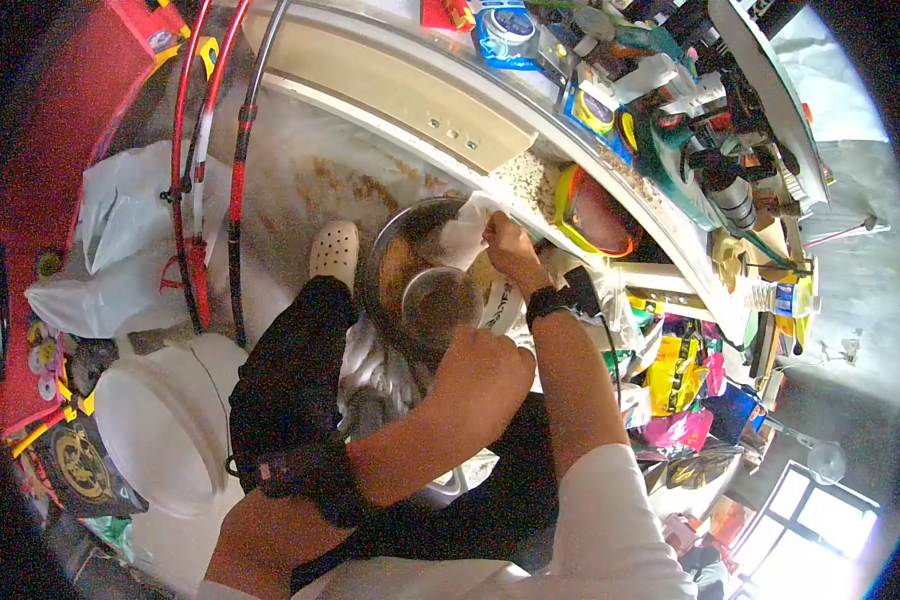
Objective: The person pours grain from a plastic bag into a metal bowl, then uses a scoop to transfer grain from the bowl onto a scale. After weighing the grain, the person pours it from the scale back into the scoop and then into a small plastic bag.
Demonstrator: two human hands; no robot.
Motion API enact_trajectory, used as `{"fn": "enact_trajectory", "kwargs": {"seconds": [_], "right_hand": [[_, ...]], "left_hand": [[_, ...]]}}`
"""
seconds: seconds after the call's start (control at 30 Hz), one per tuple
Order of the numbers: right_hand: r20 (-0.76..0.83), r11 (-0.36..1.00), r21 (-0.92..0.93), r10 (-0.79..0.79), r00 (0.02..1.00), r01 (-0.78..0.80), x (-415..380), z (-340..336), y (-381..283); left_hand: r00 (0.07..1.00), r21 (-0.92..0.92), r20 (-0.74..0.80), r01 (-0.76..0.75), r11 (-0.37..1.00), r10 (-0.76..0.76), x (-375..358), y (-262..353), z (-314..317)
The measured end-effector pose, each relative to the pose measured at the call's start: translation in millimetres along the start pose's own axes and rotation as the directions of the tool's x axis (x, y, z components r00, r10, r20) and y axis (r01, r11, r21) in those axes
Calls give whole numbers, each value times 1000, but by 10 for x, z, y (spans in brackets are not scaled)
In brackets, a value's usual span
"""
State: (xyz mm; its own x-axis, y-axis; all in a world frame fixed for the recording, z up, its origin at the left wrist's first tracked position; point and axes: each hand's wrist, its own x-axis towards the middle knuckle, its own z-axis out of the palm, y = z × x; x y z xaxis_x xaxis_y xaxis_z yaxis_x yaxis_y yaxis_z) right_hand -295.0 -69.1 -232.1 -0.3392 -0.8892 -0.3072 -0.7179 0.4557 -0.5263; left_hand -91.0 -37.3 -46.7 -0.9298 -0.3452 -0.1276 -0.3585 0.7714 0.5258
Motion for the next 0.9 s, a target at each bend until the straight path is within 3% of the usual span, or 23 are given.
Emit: {"fn": "enact_trajectory", "kwargs": {"seconds": [0.1,0.17,0.3,0.4,0.47,0.5,0.57,0.6,0.63,0.7,0.73,0.77,0.8,0.83,0.9], "right_hand": [[-28,1000,-8,-25,999,25,-44,-72,-45],[-118,979,-59,-201,972,196,-99,-149,-154],[-103,983,-19,-182,978,181,-373,-664,-570],[-122,969,-48,-246,961,242,-635,-1110,-829],[-236,913,-75,-408,882,402,-829,-1375,-976],[-308,927,-80,-372,876,366,-942,-1459,-1033],[-441,958,111,-190,877,263,-1188,-1519,-1067],[-506,941,167,-174,845,294,-1302,-1514,-1094],[-569,917,222,-155,808,332,-1382,-1485,-1136],[-631,874,277,-149,762,400,-1438,-1397,-1174],[-663,848,303,-139,735,435,-1436,-1339,-1109],[-697,819,325,-130,705,472,-1429,-1303,-1066],[-675,886,173,-211,707,430,-1474,-1273,-1059],[-608,925,157,-186,772,346,-1569,-1251,-1125],[-697,864,8,-357,622,504,-1634,-1235,-1283]], "left_hand": [[1000,16,-26,-12,1000,13,-12,-11,-35],[998,-35,-66,-13,999,11,-24,-17,-27],[989,-27,-147,-18,999,14,-19,-63,-13],[996,9,-83,-38,999,39,15,-45,-81],[992,4,-78,99,995,-99,56,-63,-79],[992,8,-83,91,996,-90,67,-87,-161],[978,-113,105,194,975,-182,65,-155,-370],[980,-107,63,197,975,-191,62,-196,-389],[966,-14,137,221,975,-217,115,-250,-406],[930,-46,-39,363,930,-365,150,-328,-375],[934,-29,-40,354,935,-355,130,-359,-386],[934,-47,-185,301,953,-304,109,-396,-424],[913,-59,-323,242,968,-248,90,-412,-461],[918,-43,-322,232,972,-233,86,-417,-511],[975,-57,-131,171,984,-177,99,-442,-614]]}}
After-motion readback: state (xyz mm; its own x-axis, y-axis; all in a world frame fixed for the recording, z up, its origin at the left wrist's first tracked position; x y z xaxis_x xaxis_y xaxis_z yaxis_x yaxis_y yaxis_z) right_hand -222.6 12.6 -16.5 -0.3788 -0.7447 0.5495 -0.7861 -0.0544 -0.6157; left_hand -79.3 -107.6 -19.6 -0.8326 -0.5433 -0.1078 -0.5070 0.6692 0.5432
